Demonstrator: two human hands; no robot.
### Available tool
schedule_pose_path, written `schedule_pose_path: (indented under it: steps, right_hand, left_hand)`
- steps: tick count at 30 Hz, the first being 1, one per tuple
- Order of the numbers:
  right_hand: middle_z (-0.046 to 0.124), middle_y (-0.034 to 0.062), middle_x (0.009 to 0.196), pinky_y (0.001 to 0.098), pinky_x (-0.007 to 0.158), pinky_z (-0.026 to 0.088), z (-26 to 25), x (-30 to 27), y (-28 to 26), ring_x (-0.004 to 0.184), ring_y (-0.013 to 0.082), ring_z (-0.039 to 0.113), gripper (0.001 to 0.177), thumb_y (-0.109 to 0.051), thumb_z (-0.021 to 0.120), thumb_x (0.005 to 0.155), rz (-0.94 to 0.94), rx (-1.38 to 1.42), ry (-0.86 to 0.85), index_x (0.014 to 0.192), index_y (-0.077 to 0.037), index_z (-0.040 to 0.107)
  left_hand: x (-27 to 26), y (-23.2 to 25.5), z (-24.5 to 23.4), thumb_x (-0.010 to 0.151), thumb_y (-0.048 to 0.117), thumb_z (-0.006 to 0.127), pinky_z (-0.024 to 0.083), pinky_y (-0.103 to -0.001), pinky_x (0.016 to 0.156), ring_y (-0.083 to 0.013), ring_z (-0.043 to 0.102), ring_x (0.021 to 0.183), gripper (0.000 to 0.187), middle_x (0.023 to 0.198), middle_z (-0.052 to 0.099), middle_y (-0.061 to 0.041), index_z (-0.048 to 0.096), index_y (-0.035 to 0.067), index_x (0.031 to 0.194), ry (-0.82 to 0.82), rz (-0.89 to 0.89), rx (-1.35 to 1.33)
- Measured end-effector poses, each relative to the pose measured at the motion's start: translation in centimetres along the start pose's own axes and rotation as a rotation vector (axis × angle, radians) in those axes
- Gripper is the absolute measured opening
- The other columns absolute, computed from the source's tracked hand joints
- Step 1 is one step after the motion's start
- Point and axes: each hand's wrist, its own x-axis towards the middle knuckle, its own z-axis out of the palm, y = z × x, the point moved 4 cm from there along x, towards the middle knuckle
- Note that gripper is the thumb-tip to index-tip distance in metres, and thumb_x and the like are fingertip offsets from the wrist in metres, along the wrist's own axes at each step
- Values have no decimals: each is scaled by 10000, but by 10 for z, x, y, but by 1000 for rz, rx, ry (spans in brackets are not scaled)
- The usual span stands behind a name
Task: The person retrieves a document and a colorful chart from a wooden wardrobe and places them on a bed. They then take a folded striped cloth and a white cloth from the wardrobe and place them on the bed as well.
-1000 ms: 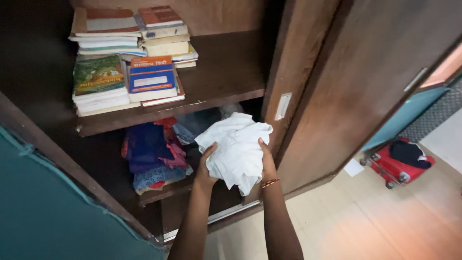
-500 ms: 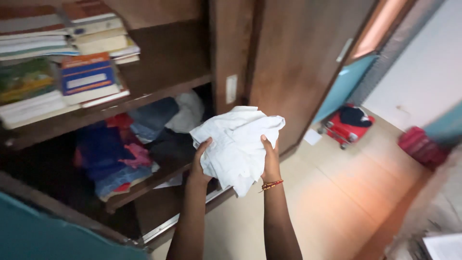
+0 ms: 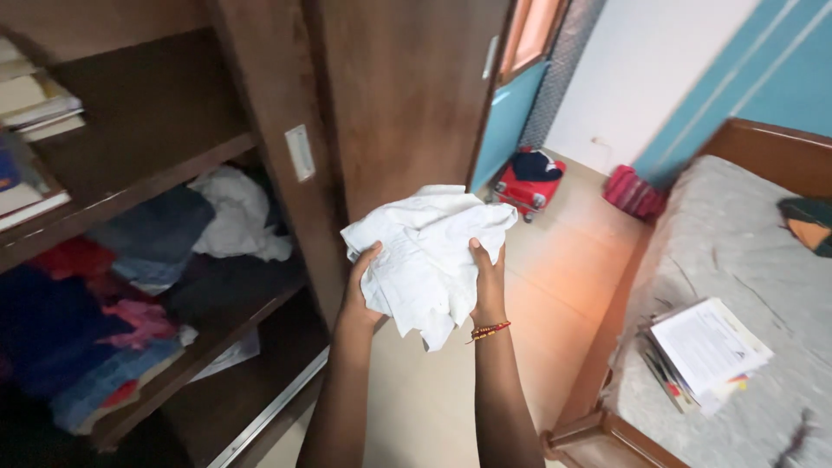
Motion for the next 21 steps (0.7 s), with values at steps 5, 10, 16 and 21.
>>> schedule_pose_path:
  steps: [5,10,16,21]
  right_hand:
    - [521,143,1443,438,1085,495,-23,-3,-17,1317,288,550,662,-149,627,935,-78,-26,23,1526,-66,339]
    - [523,139,1430,434,1081,495,-52,2,-24,1302,279,549,678,-148,641,931,-120,-55,105,1533,-76,338]
    - [524,148,1433,436,1078,502,-71,17,-38,1306,296,554,697,-151,658,925,-219,-68,185,1529,-48,325]
    - [522,132,1441,412,1069,489,-92,24,-52,1302,272,552,714,-176,671,916,-254,-149,326,1535,-61,334]
  left_hand:
    - [15,-29,5,858,267,729,524,-424,1006,-279,663,1141,543,1202,693,-126,592,8,1315,-62,-41,13]
    - [36,-54,9,868,277,727,523,-425,1009,-282,661,1141,541,1202,690,-131,595,-2,1312,-65,-128,23]
    - [81,-75,27,870,285,711,538,-442,997,-301,670,1144,547,1216,696,-149,596,-12,1314,-102,-254,42]
    - [110,-96,49,876,278,688,539,-448,1012,-303,671,1161,551,1242,695,-155,590,-15,1333,-201,-340,42]
